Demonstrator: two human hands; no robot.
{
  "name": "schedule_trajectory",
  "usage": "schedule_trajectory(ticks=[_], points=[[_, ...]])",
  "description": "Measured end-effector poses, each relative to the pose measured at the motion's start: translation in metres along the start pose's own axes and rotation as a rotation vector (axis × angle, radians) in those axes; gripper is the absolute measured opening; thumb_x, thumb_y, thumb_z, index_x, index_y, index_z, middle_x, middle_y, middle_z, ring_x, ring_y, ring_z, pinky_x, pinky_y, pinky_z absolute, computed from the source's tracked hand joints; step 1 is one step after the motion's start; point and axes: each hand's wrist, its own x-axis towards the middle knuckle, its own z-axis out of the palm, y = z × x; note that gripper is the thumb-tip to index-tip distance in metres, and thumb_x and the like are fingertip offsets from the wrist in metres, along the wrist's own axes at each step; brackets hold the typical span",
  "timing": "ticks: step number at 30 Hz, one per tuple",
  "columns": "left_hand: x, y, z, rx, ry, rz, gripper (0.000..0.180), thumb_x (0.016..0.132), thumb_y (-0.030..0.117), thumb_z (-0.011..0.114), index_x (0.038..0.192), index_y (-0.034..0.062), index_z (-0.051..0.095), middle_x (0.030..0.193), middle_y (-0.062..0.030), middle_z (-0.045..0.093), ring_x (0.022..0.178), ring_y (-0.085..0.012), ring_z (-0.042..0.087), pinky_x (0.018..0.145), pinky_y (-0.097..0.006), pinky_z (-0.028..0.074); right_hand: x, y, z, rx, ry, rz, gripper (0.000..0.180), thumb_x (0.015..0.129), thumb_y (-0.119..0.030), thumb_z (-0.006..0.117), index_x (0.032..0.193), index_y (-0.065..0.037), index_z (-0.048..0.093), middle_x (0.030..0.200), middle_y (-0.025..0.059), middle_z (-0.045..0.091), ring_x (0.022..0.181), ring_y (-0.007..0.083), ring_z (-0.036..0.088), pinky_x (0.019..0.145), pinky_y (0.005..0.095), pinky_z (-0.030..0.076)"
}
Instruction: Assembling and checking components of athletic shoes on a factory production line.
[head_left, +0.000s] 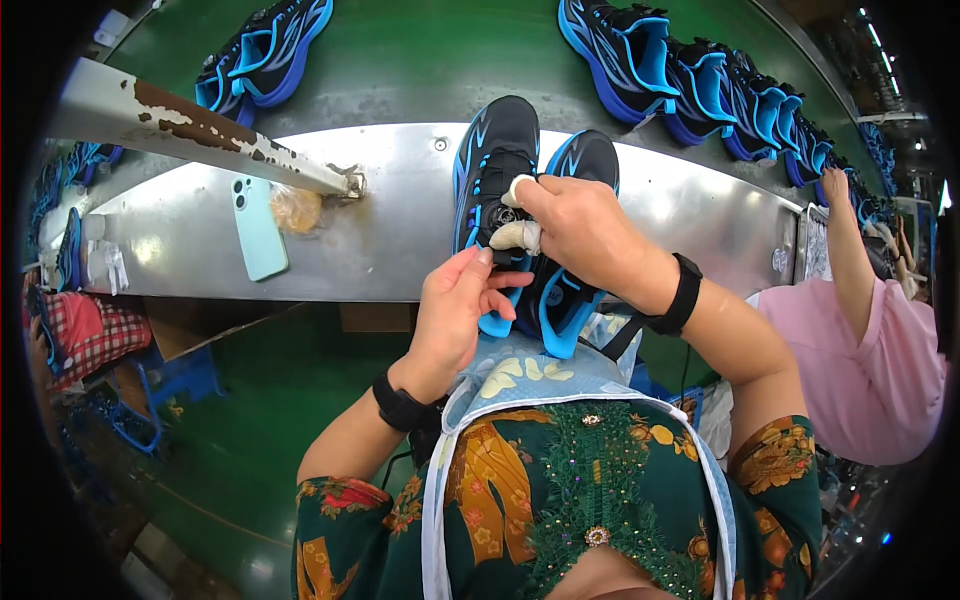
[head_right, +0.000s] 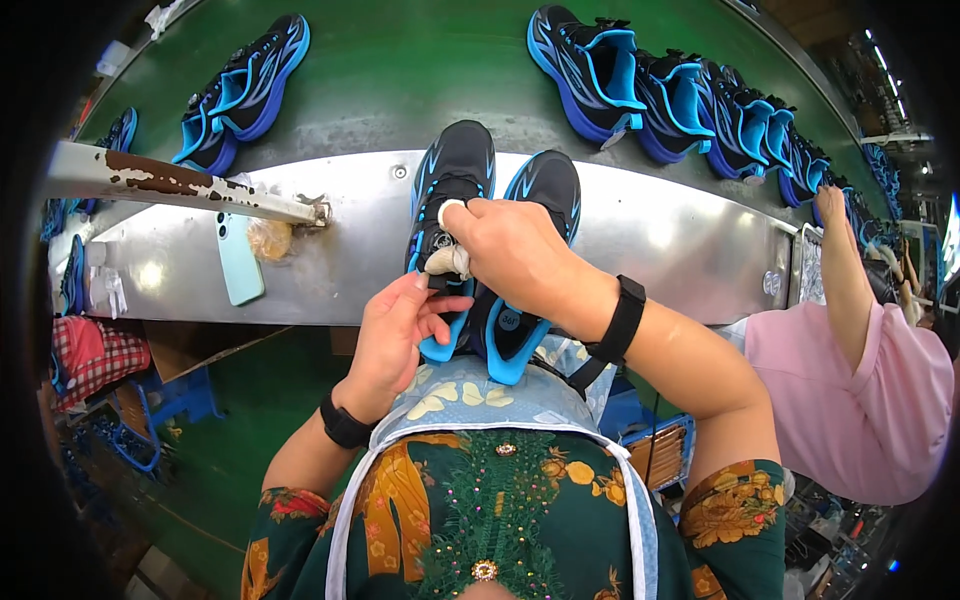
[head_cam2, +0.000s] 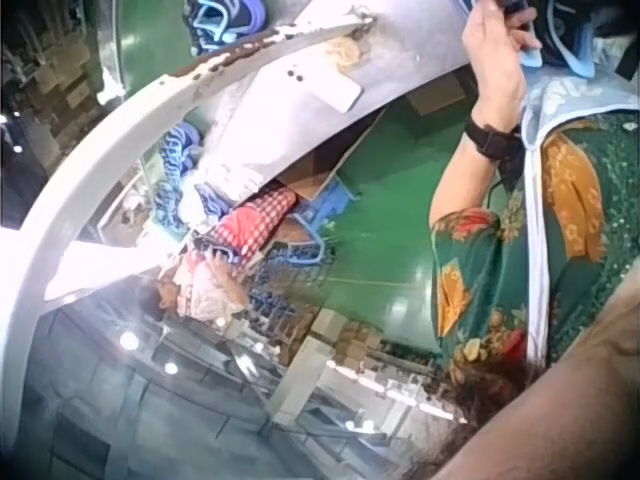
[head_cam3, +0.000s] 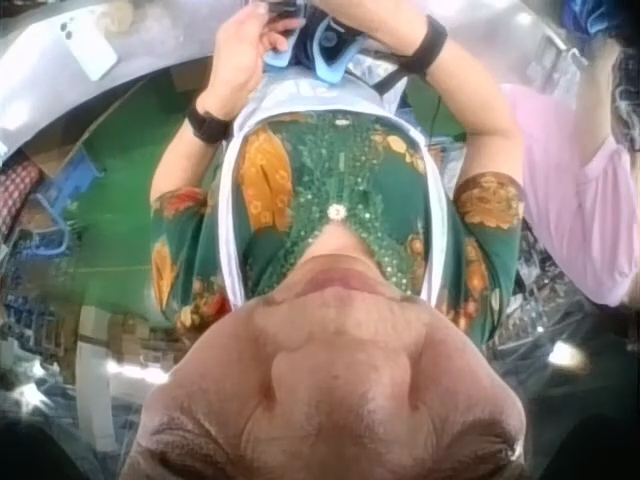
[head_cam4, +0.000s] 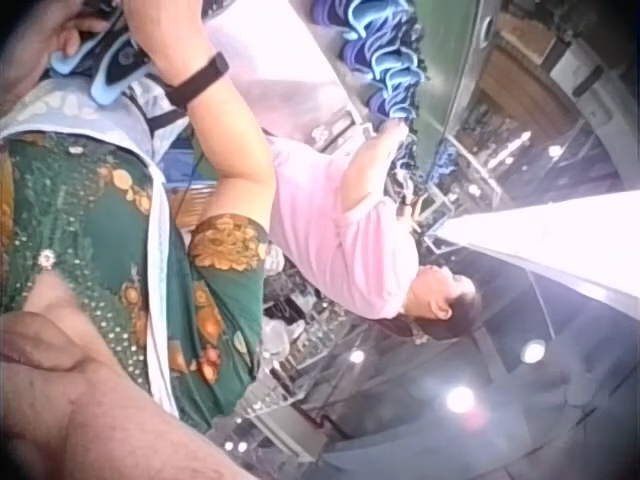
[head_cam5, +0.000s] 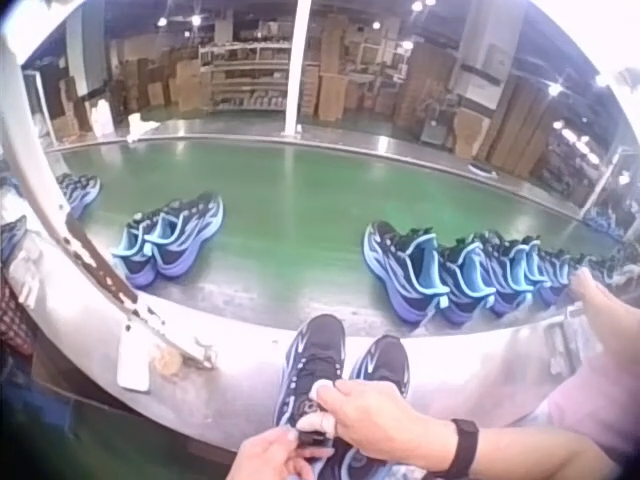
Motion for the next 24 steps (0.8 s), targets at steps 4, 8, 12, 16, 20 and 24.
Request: schedule_trajectory(ticks=[4, 8, 12, 16, 20, 24], points=[[0.003, 0.014, -0.007, -0.108, -0.075, -0.141, 0.037, 0.102, 0.026, 0.045, 0.116, -0.0070, 0.054, 0.106, -0.0158, 0.063, 0.092, -0.0250, 0.068, 0.052, -0.027, 0.052, 0.010, -0.004, -0.017, 0.058, -0.090, 0.105, 0.035, 0.076, -0.024, 0.078, 0.101, -0.005, 0.061, 0.079, 0.0138, 0.062, 0.070, 0.0297, 0.062, 0.064, 0.0372, 0.050], [0.008, 0.018, -0.011, -0.135, -0.091, -0.189, 0.037, 0.102, 0.024, 0.043, 0.117, -0.0082, 0.053, 0.103, -0.0149, 0.063, 0.098, -0.0300, 0.068, 0.044, -0.025, 0.051, 0.014, -0.012, -0.007, 0.245, -0.109, 0.121, 0.033, 0.074, -0.021, 0.078, 0.098, -0.004, 0.062, 0.086, 0.0162, 0.055, 0.072, 0.0319, 0.060, 0.066, 0.0396, 0.048], [0.014, 0.012, -0.014, -0.097, -0.105, -0.193, 0.035, 0.102, 0.022, 0.043, 0.114, -0.0092, 0.053, 0.107, -0.0167, 0.064, 0.097, -0.0298, 0.069, 0.044, -0.025, 0.053, 0.020, -0.008, -0.012, 0.369, -0.249, 0.216, 0.031, 0.075, -0.013, 0.076, 0.100, -0.005, 0.061, 0.087, 0.0133, 0.054, 0.067, 0.0248, 0.057, 0.064, 0.0353, 0.048], [0.015, 0.015, -0.012, -0.088, -0.092, -0.223, 0.033, 0.102, 0.021, 0.044, 0.112, -0.0089, 0.054, 0.107, -0.0173, 0.064, 0.096, -0.0293, 0.069, 0.044, -0.025, 0.053, 0.021, -0.007, -0.012, 0.318, -0.205, 0.137, 0.024, 0.074, -0.012, 0.076, 0.092, -0.002, 0.064, 0.082, 0.0120, 0.055, 0.067, 0.0240, 0.056, 0.063, 0.0354, 0.048], [0.017, 0.016, -0.009, -0.079, -0.080, -0.201, 0.035, 0.101, 0.024, 0.047, 0.111, -0.0090, 0.055, 0.107, -0.0173, 0.065, 0.096, -0.0295, 0.069, 0.044, -0.026, 0.053, 0.019, -0.002, -0.011, 0.513, -0.256, 0.313, 0.028, 0.073, -0.009, 0.071, 0.100, -0.004, 0.064, 0.088, 0.0121, 0.054, 0.069, 0.0258, 0.056, 0.066, 0.0361, 0.049], [0.017, 0.013, -0.011, -0.084, -0.074, -0.202, 0.034, 0.101, 0.024, 0.048, 0.109, -0.0082, 0.057, 0.104, -0.0170, 0.065, 0.095, -0.0300, 0.069, 0.044, -0.026, 0.053, 0.011, 0.001, -0.023, 0.333, -0.299, 0.111, 0.039, 0.075, -0.011, 0.072, 0.113, -0.009, 0.061, 0.088, 0.0136, 0.053, 0.079, 0.0256, 0.055, 0.073, 0.0347, 0.047]])
